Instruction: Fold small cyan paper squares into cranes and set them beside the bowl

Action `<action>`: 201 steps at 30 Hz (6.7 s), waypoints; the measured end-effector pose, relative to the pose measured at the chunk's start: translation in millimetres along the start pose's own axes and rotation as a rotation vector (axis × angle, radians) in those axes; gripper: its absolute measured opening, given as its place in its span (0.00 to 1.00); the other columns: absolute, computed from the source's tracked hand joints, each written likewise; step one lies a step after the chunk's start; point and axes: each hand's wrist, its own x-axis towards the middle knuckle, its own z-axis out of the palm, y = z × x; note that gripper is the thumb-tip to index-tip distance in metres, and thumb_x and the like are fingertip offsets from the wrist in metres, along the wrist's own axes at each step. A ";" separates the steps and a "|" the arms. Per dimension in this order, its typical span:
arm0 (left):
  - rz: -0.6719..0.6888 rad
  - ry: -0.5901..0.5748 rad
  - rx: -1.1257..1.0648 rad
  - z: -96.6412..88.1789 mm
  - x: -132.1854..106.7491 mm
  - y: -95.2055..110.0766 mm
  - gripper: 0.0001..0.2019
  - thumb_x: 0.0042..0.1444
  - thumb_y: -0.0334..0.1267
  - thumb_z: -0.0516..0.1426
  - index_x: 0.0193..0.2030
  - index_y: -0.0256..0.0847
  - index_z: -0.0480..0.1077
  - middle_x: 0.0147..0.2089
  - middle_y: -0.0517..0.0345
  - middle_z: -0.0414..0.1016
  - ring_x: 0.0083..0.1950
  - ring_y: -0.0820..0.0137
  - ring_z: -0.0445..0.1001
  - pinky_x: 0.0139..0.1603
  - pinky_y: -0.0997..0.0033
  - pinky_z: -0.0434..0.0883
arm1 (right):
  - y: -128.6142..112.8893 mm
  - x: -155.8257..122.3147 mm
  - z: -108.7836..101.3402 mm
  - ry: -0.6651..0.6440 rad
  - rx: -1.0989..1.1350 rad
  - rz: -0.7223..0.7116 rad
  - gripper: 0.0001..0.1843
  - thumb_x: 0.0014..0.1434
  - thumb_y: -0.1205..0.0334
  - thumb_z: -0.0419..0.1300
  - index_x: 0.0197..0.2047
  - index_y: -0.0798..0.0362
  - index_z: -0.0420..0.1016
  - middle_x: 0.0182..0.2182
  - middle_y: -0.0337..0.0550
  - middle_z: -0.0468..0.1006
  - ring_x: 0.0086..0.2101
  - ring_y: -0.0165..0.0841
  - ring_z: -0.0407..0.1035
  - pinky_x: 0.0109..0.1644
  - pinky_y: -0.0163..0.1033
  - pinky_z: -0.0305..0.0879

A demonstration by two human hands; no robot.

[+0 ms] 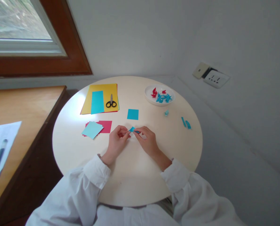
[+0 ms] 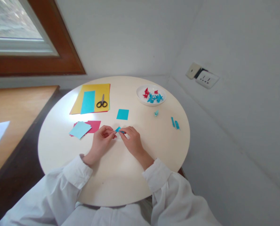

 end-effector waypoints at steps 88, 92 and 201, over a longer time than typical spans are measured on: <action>0.065 -0.049 -0.007 -5.1 2.4 -0.4 0.07 0.45 0.37 0.61 0.26 0.39 0.66 0.28 0.59 0.70 0.31 0.72 0.69 0.32 0.71 0.65 | 2.9 1.7 3.9 -0.105 0.658 0.615 0.11 0.40 0.55 0.67 0.22 0.53 0.72 0.20 0.39 0.77 0.25 0.30 0.71 0.34 0.39 0.69; 0.066 -0.047 -0.002 -4.8 2.4 -1.6 0.07 0.45 0.37 0.60 0.26 0.39 0.66 0.27 0.60 0.70 0.31 0.72 0.69 0.32 0.71 0.65 | 2.9 1.4 4.2 -0.098 0.659 0.610 0.11 0.40 0.55 0.67 0.21 0.53 0.72 0.20 0.38 0.76 0.24 0.30 0.70 0.33 0.38 0.68; 0.194 0.169 -0.042 27.1 36.4 -9.2 0.06 0.49 0.35 0.56 0.32 0.42 0.61 0.23 0.65 0.68 0.27 0.73 0.71 0.30 0.75 0.65 | 16.1 25.1 18.2 0.075 -0.436 -0.125 0.12 0.59 0.66 0.51 0.41 0.51 0.74 0.32 0.47 0.80 0.29 0.36 0.70 0.37 0.41 0.64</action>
